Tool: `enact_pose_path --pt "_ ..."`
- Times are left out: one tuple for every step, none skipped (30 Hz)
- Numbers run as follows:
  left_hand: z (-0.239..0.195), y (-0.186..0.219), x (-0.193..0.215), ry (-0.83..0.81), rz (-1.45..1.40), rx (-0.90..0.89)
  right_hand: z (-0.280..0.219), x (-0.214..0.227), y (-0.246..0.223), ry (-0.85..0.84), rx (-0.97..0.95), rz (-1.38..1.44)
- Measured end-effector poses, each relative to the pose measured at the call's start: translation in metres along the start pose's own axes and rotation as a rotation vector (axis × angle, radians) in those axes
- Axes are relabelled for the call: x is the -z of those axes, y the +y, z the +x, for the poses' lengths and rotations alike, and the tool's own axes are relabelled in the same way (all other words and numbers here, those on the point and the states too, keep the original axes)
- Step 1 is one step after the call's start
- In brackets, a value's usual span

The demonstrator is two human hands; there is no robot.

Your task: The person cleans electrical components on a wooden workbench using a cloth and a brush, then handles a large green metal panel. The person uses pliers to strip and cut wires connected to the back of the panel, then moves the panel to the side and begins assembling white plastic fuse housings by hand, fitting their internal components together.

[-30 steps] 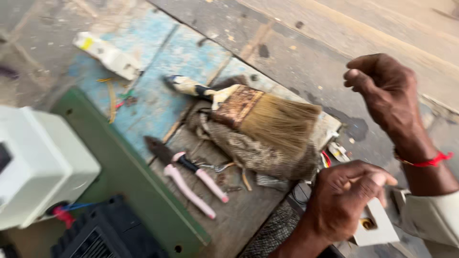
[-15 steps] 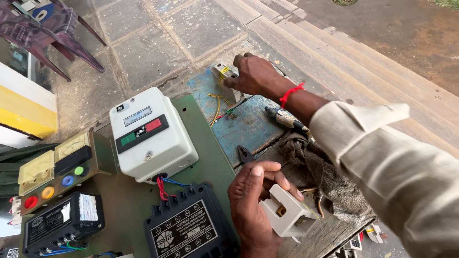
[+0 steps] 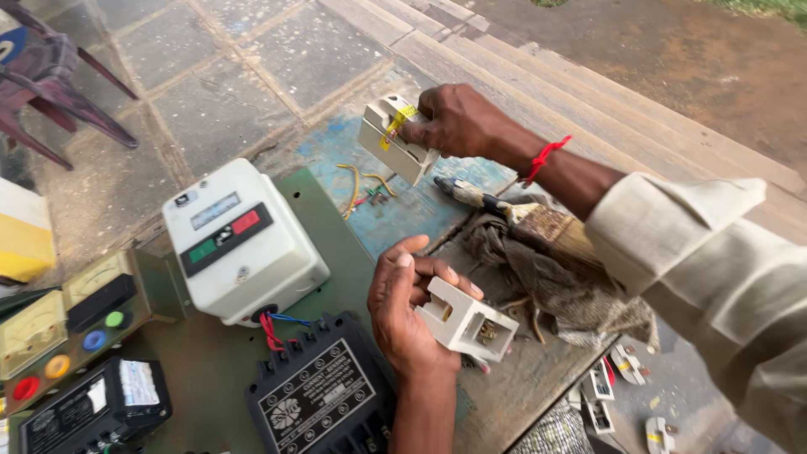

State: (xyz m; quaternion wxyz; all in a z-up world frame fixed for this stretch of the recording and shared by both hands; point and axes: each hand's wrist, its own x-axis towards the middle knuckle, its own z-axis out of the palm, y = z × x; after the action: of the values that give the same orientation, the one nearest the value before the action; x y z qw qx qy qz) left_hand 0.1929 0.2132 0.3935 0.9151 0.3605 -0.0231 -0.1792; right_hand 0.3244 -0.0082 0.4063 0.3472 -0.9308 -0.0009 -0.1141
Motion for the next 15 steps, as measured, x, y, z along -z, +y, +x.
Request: enact_pose_path --pt "-0.003 -0.006 -0.008 -0.030 0.015 0.018 -0.026 0.020 -0.005 -0.003 -0.022 -0.001" --pt "-0.005 -0.014 -0.018 -0.060 0.028 0.036 -0.054 0.041 -0.008 -0.005 -0.044 -0.003" --pt "-0.010 -0.022 -0.028 -0.094 0.074 0.080 -0.087 0.061 -0.009 0.033 -0.040 -0.009" --pt "-0.014 -0.031 -0.038 -0.130 0.117 0.124 -0.119 0.079 -0.007 0.070 -0.036 -0.018" --pt "-0.019 -0.042 -0.047 -0.234 0.104 0.151 -0.155 0.095 -0.003 0.084 -0.105 -0.009" --pt "-0.025 -0.057 -0.056 -0.336 0.083 0.177 -0.191 0.108 0.003 0.099 -0.173 -0.002" --pt "-0.035 -0.074 -0.063 -0.382 0.110 0.231 -0.229 0.118 0.010 0.134 -0.267 0.023" --pt "-0.045 -0.092 -0.068 -0.430 0.134 0.284 -0.270 0.129 0.017 0.171 -0.361 0.045" --pt "-0.052 -0.111 -0.071 -0.477 0.174 0.318 -0.306 0.136 0.028 0.212 -0.435 0.081" --pt "-0.062 -0.134 -0.074 -0.507 0.170 0.386 -0.339 0.141 0.040 0.254 -0.509 0.116" --pt "-0.075 -0.158 -0.079 -0.538 0.159 0.440 -0.364 0.146 0.053 0.232 -0.517 0.179" --pt "-0.086 -0.181 -0.080 -0.567 0.148 0.494 -0.387 0.147 0.067 0.212 -0.523 0.241" --pt "-0.093 -0.206 -0.079 -0.577 0.173 0.523 -0.408 0.143 0.084 0.197 -0.523 0.298" --pt "-0.098 -0.231 -0.075 -0.587 0.198 0.550 -0.428 0.134 0.103 0.194 -0.565 0.261" --pt "-0.102 -0.258 -0.069 -0.593 0.227 0.576 -0.447 0.122 0.122 0.185 -0.605 0.228"
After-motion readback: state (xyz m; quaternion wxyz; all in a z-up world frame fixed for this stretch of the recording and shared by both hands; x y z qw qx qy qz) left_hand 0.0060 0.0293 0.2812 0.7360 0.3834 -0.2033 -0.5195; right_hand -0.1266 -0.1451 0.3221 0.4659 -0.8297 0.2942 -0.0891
